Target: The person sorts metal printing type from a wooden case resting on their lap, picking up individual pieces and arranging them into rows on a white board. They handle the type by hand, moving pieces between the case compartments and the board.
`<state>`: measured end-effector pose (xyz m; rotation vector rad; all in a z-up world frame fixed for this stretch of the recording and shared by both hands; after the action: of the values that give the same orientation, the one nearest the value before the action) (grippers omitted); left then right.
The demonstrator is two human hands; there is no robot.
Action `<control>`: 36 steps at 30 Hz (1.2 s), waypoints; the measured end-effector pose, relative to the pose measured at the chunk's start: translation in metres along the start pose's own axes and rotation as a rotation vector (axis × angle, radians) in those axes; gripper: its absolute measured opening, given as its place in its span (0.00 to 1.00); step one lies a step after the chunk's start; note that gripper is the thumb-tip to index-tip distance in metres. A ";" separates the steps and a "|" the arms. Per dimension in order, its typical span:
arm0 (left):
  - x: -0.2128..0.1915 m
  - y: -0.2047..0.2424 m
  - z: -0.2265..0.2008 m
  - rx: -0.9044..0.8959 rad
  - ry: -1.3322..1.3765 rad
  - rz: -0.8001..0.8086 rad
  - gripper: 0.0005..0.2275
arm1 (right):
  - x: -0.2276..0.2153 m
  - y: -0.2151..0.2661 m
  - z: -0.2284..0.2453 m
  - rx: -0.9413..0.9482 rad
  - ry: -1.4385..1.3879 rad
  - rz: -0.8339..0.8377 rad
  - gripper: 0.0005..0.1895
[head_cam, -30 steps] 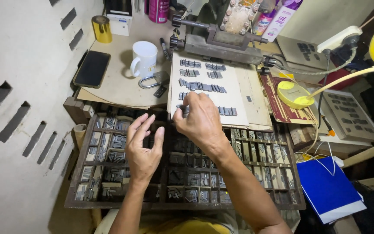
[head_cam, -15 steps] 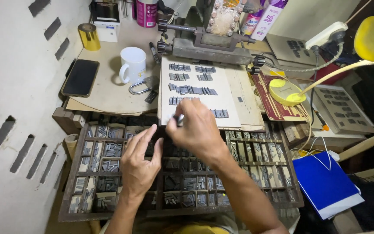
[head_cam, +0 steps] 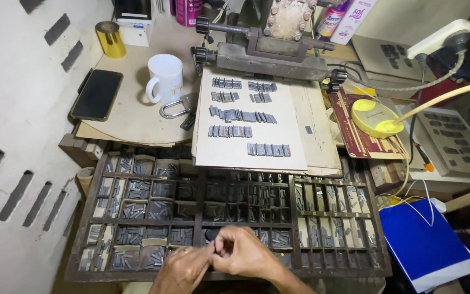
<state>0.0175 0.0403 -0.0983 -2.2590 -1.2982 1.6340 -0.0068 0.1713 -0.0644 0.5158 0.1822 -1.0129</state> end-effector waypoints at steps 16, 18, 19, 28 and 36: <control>0.012 -0.025 0.005 -0.581 0.543 -0.196 0.13 | -0.016 0.019 -0.058 -0.214 -0.434 -0.328 0.11; 0.009 -0.030 0.002 -0.620 0.604 -0.199 0.13 | -0.019 0.025 -0.055 -0.339 -0.410 -0.367 0.11; 0.007 -0.033 0.004 -0.618 0.603 -0.204 0.13 | -0.023 0.026 -0.049 -0.341 -0.407 -0.366 0.11; -0.018 -0.031 -0.014 -0.484 0.568 -0.291 0.08 | -0.022 0.044 -0.027 -0.342 -0.197 -0.475 0.09; -0.015 -0.020 -0.012 -0.461 0.699 -0.347 0.08 | -0.014 0.049 -0.010 -0.490 -0.201 -0.499 0.09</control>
<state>0.0143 0.0482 -0.0712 -2.2966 -1.8041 0.3853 0.0280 0.2074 -0.0520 -0.0905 0.3784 -1.4415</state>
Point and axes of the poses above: each hand's wrist, its own y-axis away from the middle knuckle, its own x-axis out of the palm, z = x × y, the point moved 8 cm from there along -y, towards the middle knuckle, and after that the axes turned 5 degrees about z, right-handed, at the moved point
